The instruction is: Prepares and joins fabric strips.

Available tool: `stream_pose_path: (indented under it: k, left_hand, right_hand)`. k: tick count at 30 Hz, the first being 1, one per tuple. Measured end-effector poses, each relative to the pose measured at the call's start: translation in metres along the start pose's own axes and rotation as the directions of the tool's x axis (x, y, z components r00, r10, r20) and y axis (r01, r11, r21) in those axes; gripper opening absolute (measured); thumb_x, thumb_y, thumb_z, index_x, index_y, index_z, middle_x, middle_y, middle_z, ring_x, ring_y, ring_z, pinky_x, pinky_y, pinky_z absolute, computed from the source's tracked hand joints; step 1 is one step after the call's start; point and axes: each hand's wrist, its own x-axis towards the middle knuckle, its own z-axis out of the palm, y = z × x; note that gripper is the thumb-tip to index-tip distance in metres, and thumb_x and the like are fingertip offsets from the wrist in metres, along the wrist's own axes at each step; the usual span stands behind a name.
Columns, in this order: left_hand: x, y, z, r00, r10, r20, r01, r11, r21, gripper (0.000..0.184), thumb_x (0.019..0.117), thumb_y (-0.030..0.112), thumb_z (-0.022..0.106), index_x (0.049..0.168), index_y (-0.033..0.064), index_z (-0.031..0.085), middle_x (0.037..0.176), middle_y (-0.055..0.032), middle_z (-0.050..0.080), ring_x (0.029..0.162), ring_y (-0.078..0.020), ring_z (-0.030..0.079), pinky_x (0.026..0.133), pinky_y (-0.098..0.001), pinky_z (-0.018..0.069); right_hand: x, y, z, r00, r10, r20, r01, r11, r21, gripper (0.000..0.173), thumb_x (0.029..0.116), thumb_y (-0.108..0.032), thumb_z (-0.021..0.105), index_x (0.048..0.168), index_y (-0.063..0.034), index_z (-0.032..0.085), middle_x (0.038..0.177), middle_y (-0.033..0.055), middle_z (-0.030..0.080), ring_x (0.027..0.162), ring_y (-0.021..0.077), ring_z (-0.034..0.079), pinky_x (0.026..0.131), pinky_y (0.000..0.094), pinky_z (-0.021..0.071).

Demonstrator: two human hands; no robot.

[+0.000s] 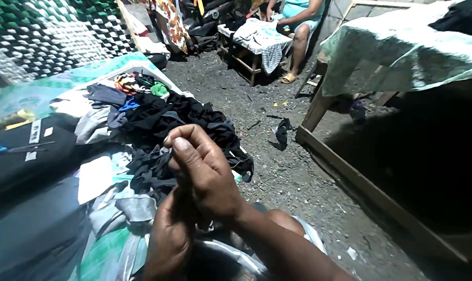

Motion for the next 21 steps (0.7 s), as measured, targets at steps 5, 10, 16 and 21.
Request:
stream_pose_path:
  k: [5, 10, 16, 21]
  left_hand:
    - [0.006, 0.004, -0.021, 0.994, -0.082, 0.078, 0.080, 0.997, 0.021, 0.021, 0.1066, 0.025, 0.055, 0.106, 0.0100, 0.069, 0.066, 0.0034, 0.052, 0.048, -0.0051, 0.046, 0.044, -0.0203, 0.0438]
    - [0.004, 0.016, -0.035, 0.998, -0.062, -0.009, 0.062, 0.998, -0.009, 0.021, 0.1053, 0.027, 0.057, 0.105, 0.0112, 0.071, 0.061, 0.0059, 0.048, 0.045, -0.0050, 0.045, 0.042, -0.0215, 0.0448]
    - [0.009, 0.008, -0.029, 0.994, -0.018, -0.107, 0.029, 0.995, 0.094, 0.022, 0.1049, 0.021, 0.055, 0.118, 0.0080, 0.067, 0.073, 0.0006, 0.060, 0.050, -0.0081, 0.053, 0.045, -0.0227, 0.0493]
    - [0.015, -0.010, -0.003, 0.999, 0.051, -0.013, -0.051, 0.995, -0.089, 0.055, 0.1042, 0.026, 0.055, 0.154, 0.0078, 0.039, 0.135, -0.0076, 0.061, 0.111, -0.0154, 0.066, 0.091, -0.0299, 0.0577]
  right_hand:
    - [0.011, -0.005, -0.030, 0.996, -0.052, -0.076, 0.054, 0.998, 0.034, 0.024, 0.1110, -0.024, 0.037, 0.118, -0.0109, 0.056, 0.063, -0.0010, 0.042, 0.045, 0.0051, 0.035, 0.040, 0.0183, 0.0317]
    - [0.018, -0.007, -0.055, 0.991, -0.030, -0.134, 0.046, 0.992, 0.120, 0.023, 0.1116, -0.029, 0.037, 0.116, -0.0150, 0.054, 0.060, -0.0022, 0.035, 0.042, 0.0040, 0.029, 0.038, 0.0174, 0.0261]
    - [0.017, -0.004, -0.056, 0.990, -0.017, -0.141, 0.038, 0.989, 0.145, 0.024, 0.1117, -0.032, 0.037, 0.118, -0.0161, 0.054, 0.060, -0.0024, 0.035, 0.041, 0.0042, 0.029, 0.038, 0.0178, 0.0270]
    - [0.004, 0.006, -0.018, 0.997, 0.078, -0.004, -0.078, 0.993, -0.092, 0.026, 0.1104, -0.021, 0.037, 0.120, -0.0075, 0.057, 0.069, 0.0029, 0.051, 0.053, 0.0107, 0.049, 0.047, 0.0256, 0.0452]
